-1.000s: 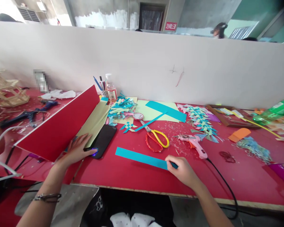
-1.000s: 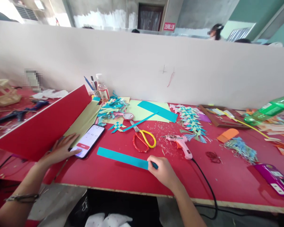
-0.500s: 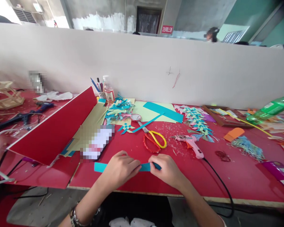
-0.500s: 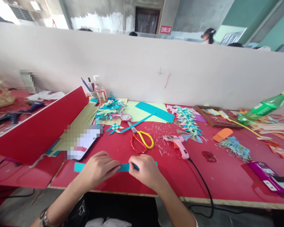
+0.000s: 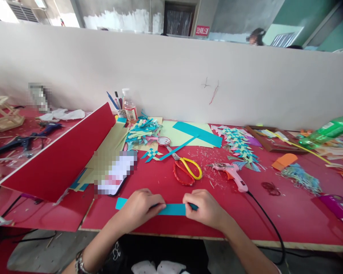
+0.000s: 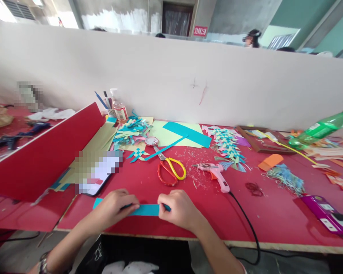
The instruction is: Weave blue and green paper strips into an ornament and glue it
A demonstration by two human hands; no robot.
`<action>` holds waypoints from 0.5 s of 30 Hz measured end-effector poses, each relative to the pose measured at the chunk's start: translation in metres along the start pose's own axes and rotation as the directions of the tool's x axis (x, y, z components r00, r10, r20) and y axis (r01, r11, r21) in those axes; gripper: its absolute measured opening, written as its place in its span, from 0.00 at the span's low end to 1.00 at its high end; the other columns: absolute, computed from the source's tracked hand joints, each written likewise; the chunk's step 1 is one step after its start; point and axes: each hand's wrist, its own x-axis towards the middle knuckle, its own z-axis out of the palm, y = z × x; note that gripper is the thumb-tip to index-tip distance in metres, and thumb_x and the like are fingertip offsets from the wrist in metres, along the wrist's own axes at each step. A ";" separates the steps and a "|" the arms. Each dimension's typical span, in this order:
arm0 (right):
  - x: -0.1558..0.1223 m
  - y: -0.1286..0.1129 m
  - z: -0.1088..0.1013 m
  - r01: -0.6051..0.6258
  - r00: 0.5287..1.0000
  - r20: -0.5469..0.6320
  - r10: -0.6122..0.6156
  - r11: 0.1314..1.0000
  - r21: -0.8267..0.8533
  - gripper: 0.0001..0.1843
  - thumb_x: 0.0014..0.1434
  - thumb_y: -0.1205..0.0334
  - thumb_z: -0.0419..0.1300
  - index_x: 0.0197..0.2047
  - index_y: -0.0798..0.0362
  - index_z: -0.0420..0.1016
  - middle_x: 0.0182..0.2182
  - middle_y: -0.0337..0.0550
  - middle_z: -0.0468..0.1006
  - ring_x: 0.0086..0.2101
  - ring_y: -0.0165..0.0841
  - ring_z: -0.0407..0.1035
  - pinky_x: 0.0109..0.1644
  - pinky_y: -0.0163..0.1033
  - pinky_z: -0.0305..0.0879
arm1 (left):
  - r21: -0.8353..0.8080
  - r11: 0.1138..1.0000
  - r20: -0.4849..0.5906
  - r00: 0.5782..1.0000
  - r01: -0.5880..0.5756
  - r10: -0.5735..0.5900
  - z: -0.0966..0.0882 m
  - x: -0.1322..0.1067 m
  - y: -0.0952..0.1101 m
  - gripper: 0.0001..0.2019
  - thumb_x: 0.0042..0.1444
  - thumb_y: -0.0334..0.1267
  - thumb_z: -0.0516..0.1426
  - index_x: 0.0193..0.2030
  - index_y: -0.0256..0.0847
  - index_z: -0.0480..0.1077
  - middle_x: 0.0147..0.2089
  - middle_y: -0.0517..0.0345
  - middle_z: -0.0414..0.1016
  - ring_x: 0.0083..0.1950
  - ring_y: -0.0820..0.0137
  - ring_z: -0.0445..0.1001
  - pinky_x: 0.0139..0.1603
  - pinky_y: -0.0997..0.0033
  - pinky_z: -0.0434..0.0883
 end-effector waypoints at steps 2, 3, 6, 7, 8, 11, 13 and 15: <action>-0.008 0.009 -0.008 -0.062 0.998 0.019 0.062 0.998 -0.008 0.07 0.47 0.71 0.49 0.21 0.53 0.63 0.17 0.34 0.66 0.20 0.24 0.57 0.27 0.31 0.49 | -0.059 0.997 0.032 0.998 0.048 -0.047 -0.007 -0.006 -0.010 0.13 0.59 0.39 0.45 0.33 0.40 0.68 0.25 0.61 0.70 0.27 0.75 0.65 0.27 0.78 0.57; -0.013 0.014 -0.013 -0.097 0.995 0.029 0.097 0.995 -0.017 0.07 0.47 0.71 0.49 0.21 0.53 0.63 0.17 0.33 0.65 0.20 0.24 0.57 0.27 0.30 0.49 | -0.082 0.994 0.044 0.997 0.070 -0.067 -0.012 -0.010 -0.016 0.13 0.59 0.39 0.45 0.33 0.40 0.68 0.26 0.61 0.70 0.28 0.75 0.65 0.28 0.79 0.57; -0.029 0.031 -0.032 -0.220 0.975 0.010 0.220 0.974 -0.057 0.08 0.48 0.71 0.49 0.20 0.53 0.61 0.15 0.32 0.62 0.19 0.24 0.56 0.25 0.30 0.49 | -0.108 0.984 0.045 0.990 0.140 -0.136 -0.027 -0.022 -0.031 0.13 0.59 0.39 0.45 0.31 0.39 0.68 0.26 0.61 0.70 0.27 0.77 0.65 0.28 0.80 0.58; -0.034 0.035 -0.038 -0.272 0.962 -0.037 0.270 0.960 -0.069 0.08 0.48 0.70 0.49 0.20 0.53 0.61 0.15 0.32 0.61 0.18 0.24 0.56 0.24 0.30 0.49 | -0.096 0.982 0.040 0.986 0.165 -0.162 -0.030 -0.026 -0.034 0.14 0.59 0.39 0.44 0.31 0.38 0.68 0.26 0.61 0.69 0.27 0.77 0.65 0.28 0.80 0.58; -0.037 0.037 -0.045 -0.314 0.946 -0.101 0.307 0.947 -0.066 0.08 0.49 0.69 0.48 0.21 0.53 0.61 0.15 0.33 0.61 0.18 0.24 0.55 0.23 0.30 0.50 | -0.069 0.980 0.030 0.983 0.185 -0.183 -0.032 -0.028 -0.037 0.14 0.59 0.39 0.44 0.31 0.39 0.68 0.25 0.61 0.69 0.27 0.77 0.65 0.28 0.80 0.58; -0.032 0.029 -0.057 -0.309 0.919 -0.266 0.291 0.951 -0.027 0.08 0.54 0.65 0.48 0.28 0.53 0.66 0.22 0.37 0.69 0.24 0.27 0.63 0.29 0.31 0.58 | 0.030 0.988 0.022 0.988 0.150 -0.151 -0.029 -0.028 -0.032 0.14 0.59 0.40 0.45 0.32 0.40 0.69 0.24 0.61 0.68 0.26 0.75 0.65 0.26 0.78 0.57; -0.019 0.011 -0.055 -0.194 0.949 -0.261 0.177 0.980 -0.041 0.09 0.55 0.64 0.49 0.38 0.52 0.67 0.32 0.42 0.73 0.34 0.30 0.66 0.40 0.35 0.60 | 0.057 0.995 0.017 0.996 0.087 -0.088 -0.022 -0.023 -0.022 0.14 0.59 0.40 0.44 0.32 0.41 0.69 0.23 0.61 0.68 0.26 0.74 0.65 0.26 0.77 0.56; -0.004 -0.010 -0.046 -0.059 0.991 -0.121 0.052 0.997 -0.056 0.16 0.54 0.59 0.53 0.47 0.51 0.65 0.41 0.45 0.72 0.42 0.34 0.64 0.48 0.39 0.57 | 0.025 0.999 0.004 0.999 0.037 -0.037 -0.013 -0.017 -0.009 0.13 0.60 0.39 0.44 0.34 0.41 0.69 0.24 0.60 0.69 0.27 0.74 0.66 0.26 0.77 0.57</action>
